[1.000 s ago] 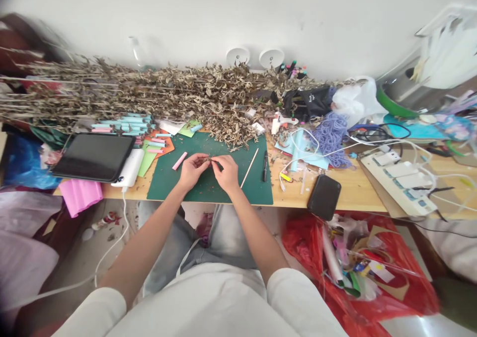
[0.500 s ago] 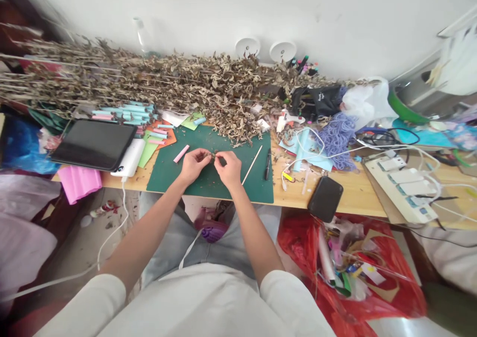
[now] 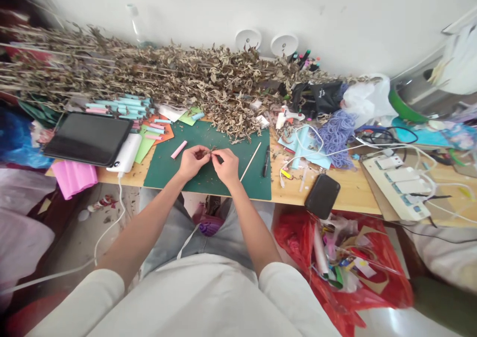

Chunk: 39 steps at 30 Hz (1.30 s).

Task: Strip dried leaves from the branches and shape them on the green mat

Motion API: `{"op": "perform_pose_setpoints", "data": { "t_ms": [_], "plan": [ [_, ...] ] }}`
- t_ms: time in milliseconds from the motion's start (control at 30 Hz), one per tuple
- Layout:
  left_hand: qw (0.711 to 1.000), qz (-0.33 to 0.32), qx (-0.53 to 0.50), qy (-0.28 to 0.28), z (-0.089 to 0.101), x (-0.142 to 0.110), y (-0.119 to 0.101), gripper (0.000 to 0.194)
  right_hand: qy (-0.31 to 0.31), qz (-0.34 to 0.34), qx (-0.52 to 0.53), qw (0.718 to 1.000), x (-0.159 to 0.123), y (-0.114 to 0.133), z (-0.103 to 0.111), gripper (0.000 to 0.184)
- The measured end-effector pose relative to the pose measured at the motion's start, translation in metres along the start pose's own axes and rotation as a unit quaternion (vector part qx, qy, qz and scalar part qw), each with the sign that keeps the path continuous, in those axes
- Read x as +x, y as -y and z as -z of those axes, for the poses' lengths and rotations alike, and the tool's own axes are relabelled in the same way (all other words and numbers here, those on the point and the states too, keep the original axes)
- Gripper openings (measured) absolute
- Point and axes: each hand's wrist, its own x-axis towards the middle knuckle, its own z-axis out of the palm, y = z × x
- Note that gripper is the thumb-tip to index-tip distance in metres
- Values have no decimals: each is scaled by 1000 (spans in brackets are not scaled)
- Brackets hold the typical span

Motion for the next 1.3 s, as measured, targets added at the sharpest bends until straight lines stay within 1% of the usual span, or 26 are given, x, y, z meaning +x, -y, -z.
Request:
{"op": "perform_pose_setpoints", "data": {
  "t_ms": [100,167,233,300,433,533,567,633,700,800,933,1100,1200,1300],
  "plan": [
    [999,-5,39,-1,-1,-1,0,15,-5,0,-13,1000,-1,-1,0,11],
    [999,-4,52,-2,0,-1,0,15,-29,-11,-23,999,-1,-4,0,10],
    [999,-1,47,-10,0,-1,0,16,-57,-25,-26,998,0,-6,1,9],
    [1000,-1,18,-19,1,-1,1,18,-69,-26,-25,997,0,-8,1,10],
    [999,-4,-52,-15,1,-1,1,26,-53,-24,-46,997,-1,-9,-2,13],
    [998,-10,-57,-14,1,-1,1,29,-31,-39,-53,997,-1,-10,-4,10],
    [998,-13,-55,-15,1,-1,1,29,-21,-46,-44,998,-1,-11,-4,13],
    [998,-16,-55,-12,1,-1,2,29,-7,-53,-24,998,-1,-10,-2,26],
    [998,-16,-56,-4,1,-1,2,29,-13,-42,-21,999,-1,-7,1,33],
    [999,-22,-46,3,1,-1,2,29,-26,-11,-18,999,0,-2,5,28],
    [999,-27,-28,9,1,-1,1,30,-8,10,12,1000,1,2,5,19],
    [999,-30,10,26,1,-1,2,23,4,-6,25,1000,1,-2,1,16],
    [999,-18,21,30,1,-1,4,20,10,-13,17,1000,0,-3,1,13],
    [1000,-10,1,12,2,0,5,17,-21,-20,16,999,-1,-3,2,10]
  ]
}}
